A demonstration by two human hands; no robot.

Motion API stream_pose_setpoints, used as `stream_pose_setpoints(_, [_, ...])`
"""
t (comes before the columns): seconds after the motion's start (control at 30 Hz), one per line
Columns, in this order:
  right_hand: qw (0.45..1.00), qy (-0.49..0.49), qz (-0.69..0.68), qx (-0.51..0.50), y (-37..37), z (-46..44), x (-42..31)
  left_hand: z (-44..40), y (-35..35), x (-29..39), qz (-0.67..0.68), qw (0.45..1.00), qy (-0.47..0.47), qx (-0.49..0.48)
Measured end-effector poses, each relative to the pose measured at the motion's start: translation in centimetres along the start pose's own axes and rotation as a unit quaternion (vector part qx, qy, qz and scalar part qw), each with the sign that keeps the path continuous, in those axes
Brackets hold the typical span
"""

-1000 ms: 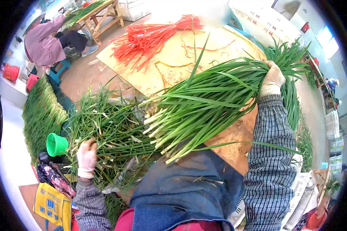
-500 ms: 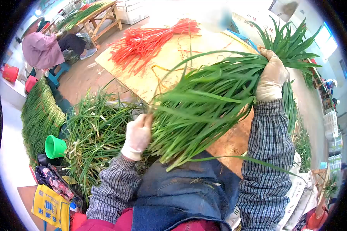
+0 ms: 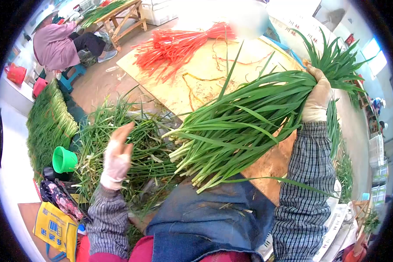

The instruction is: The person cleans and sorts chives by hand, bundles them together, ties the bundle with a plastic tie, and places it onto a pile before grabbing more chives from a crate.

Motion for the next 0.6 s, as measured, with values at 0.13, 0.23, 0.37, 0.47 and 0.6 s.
stream_pose_setpoints(0.13, [0.999, 0.020, 0.010, 0.032, -0.1, 0.5, -0.1, -5.0, -6.4, 3.3, 0.197, 0.975, -0.075, -0.072])
stream_pose_setpoints(0.23, [0.998, 0.034, 0.012, 0.047, 1.0, -0.9, 0.5, -3.6, -5.7, 2.5, 0.185, 0.978, -0.063, -0.071])
stream_pose_setpoints(0.37, [0.997, 0.017, 0.008, 0.072, 2.0, -2.0, 1.3, 3.4, 0.1, -3.6, -0.070, 0.997, 0.002, -0.036])
stream_pose_setpoints(0.47, [0.997, 0.008, 0.014, 0.073, 1.9, -1.8, 1.2, 7.5, 2.0, -8.0, -0.324, 0.914, 0.117, -0.212])
stream_pose_setpoints(0.6, [0.998, 0.001, -0.004, 0.056, 1.1, -1.1, 0.9, -0.7, -1.2, 1.2, -0.022, 0.998, 0.002, -0.062])
Point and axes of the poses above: each hand's wrist, its own z-axis away from the middle knuckle, its own y-axis out of the back of the hand, x = y × z, the point moved 4 cm from there along -z, towards the middle knuckle, and after that the axes turned 12 degrees about -y, right-handed, at the moved point
